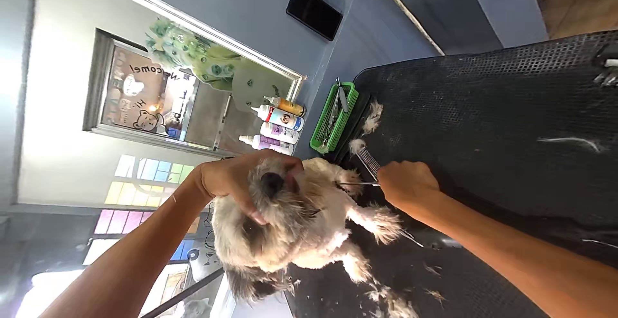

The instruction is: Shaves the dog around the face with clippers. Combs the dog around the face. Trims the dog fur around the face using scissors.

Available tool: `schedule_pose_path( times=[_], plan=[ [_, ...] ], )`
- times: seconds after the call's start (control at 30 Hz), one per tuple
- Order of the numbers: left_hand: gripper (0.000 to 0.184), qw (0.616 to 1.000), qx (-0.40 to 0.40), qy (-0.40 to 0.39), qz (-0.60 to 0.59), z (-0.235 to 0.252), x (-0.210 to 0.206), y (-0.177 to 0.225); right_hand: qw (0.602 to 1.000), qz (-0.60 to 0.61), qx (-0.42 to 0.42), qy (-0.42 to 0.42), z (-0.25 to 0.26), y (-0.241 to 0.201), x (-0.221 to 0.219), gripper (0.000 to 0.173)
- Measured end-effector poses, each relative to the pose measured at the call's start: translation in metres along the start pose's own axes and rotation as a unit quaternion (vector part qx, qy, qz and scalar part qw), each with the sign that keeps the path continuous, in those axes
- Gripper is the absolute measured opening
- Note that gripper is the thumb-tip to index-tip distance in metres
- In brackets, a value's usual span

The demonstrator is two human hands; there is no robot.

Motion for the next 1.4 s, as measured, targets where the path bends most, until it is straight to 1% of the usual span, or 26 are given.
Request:
schedule_pose_path(
  times=[0.03, 0.1, 0.17, 0.23, 0.3, 0.4, 0.47, 0.53, 0.6, 0.67, 0.7, 0.73, 0.77, 0.8, 0.83, 0.87, 0.9, 0.97, 1.03, 1.1, 1.2, 1.23, 1.3, 1.33, 1.37, 1.4],
  plan=[
    [0.069, 1.0, -0.006, 0.01, 0.019, -0.004, 0.001, 0.0, 1.0, 0.001, 0.0, 0.014, 0.003, -0.002, -0.002, 0.019],
    [0.07, 0.999, -0.026, 0.033, 0.002, -0.024, 0.004, -0.007, 1.0, -0.005, 0.001, 0.014, 0.005, -0.008, -0.004, 0.013],
    [0.06, 0.992, -0.008, 0.11, -0.057, -0.049, 0.007, -0.021, 1.0, -0.013, -0.002, -0.006, 0.008, -0.016, -0.005, 0.01],
    [0.044, 0.976, -0.002, 0.173, -0.131, -0.059, 0.004, -0.024, 1.0, -0.004, -0.005, -0.013, 0.013, -0.021, -0.002, 0.011],
    [0.037, 0.977, -0.02, 0.158, -0.145, -0.054, 0.001, -0.019, 1.0, -0.029, 0.0, -0.012, 0.019, -0.023, -0.002, 0.012],
    [0.034, 0.982, -0.038, 0.113, -0.148, -0.041, 0.0, -0.017, 0.993, -0.113, 0.035, -0.007, 0.022, -0.024, -0.005, 0.013],
    [0.033, 0.983, -0.031, 0.103, -0.149, -0.035, -0.001, -0.017, 0.983, -0.173, 0.058, -0.001, 0.021, -0.022, -0.001, 0.013],
    [0.032, 0.983, -0.023, 0.104, -0.149, -0.031, -0.003, -0.017, 0.979, -0.195, 0.061, 0.012, 0.028, -0.011, 0.006, 0.012],
    [0.035, 0.983, -0.029, 0.09, -0.156, -0.03, -0.003, -0.02, 0.99, -0.124, 0.052, 0.033, 0.034, 0.004, 0.021, 0.012],
    [0.038, 0.984, -0.036, 0.077, -0.155, -0.031, 0.0, -0.026, 0.996, 0.055, 0.046, 0.054, 0.031, 0.02, 0.04, 0.022],
    [0.04, 0.985, -0.038, 0.072, -0.153, -0.032, 0.002, -0.031, 0.976, 0.196, 0.053, 0.079, 0.022, 0.025, 0.044, 0.029],
    [0.04, 0.984, -0.042, 0.072, -0.159, -0.034, 0.002, -0.032, 0.923, 0.364, 0.063, 0.109, 0.002, 0.023, 0.046, 0.034],
    [0.037, 0.98, -0.05, 0.077, -0.175, -0.035, 0.0, -0.03, 0.845, 0.513, 0.076, 0.132, -0.025, 0.014, 0.045, 0.036],
    [0.036, 0.977, -0.056, 0.084, -0.188, -0.035, -0.001, -0.027, 0.758, 0.625, 0.105, 0.151, -0.053, -0.001, 0.042, 0.035],
    [0.035, 0.976, -0.063, 0.08, -0.195, -0.036, -0.002, -0.024, 0.687, 0.693, 0.15, 0.159, -0.079, -0.019, 0.037, 0.033],
    [0.034, 0.976, -0.067, 0.075, -0.194, -0.035, -0.002, -0.021, 0.637, 0.728, 0.193, 0.163, -0.1, -0.038, 0.032, 0.031],
    [0.033, 0.977, -0.069, 0.07, -0.188, -0.033, -0.003, -0.018, 0.614, 0.736, 0.221, 0.177, -0.115, -0.054, 0.027, 0.031],
    [0.033, 0.979, -0.075, 0.057, -0.178, -0.028, -0.004, -0.011, 0.616, 0.722, 0.226, 0.219, -0.133, -0.078, 0.022, 0.031],
    [0.034, 0.979, -0.074, 0.058, -0.181, -0.025, -0.004, -0.007, 0.623, 0.716, 0.205, 0.24, -0.138, -0.093, 0.024, 0.026],
    [0.036, 0.979, -0.067, 0.065, -0.182, -0.024, -0.003, -0.006, 0.64, 0.7, 0.193, 0.251, -0.141, -0.1, 0.028, 0.025],
    [0.036, 0.976, -0.047, 0.072, -0.201, -0.024, -0.002, -0.009, 0.666, 0.668, 0.235, 0.236, -0.151, -0.106, 0.038, 0.03],
    [0.036, 0.973, -0.045, 0.08, -0.214, -0.025, -0.001, -0.011, 0.657, 0.668, 0.266, 0.227, -0.155, -0.106, 0.042, 0.031],
    [0.037, 0.972, -0.08, 0.063, -0.213, -0.023, -0.003, -0.005, 0.594, 0.688, 0.358, 0.215, -0.161, -0.101, 0.05, 0.033],
    [0.038, 0.972, -0.095, 0.064, -0.207, -0.023, -0.004, -0.001, 0.569, 0.692, 0.376, 0.236, -0.163, -0.096, 0.053, 0.034],
    [0.037, 0.972, -0.094, 0.066, -0.204, -0.024, -0.004, -0.001, 0.556, 0.704, 0.353, 0.264, -0.163, -0.089, 0.054, 0.031],
    [0.035, 0.973, -0.082, 0.061, -0.206, -0.025, -0.002, -0.006, 0.559, 0.719, 0.294, 0.289, -0.159, -0.083, 0.051, 0.029]
  ],
)
Point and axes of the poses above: each hand's wrist, its own z-axis towards the middle knuckle, its own x-axis out of the back of the hand, y = z × x, the point moved 6 cm from there along z, towards the middle knuckle, and after that the axes turned 1 degree about z, right-handed, at the moved point
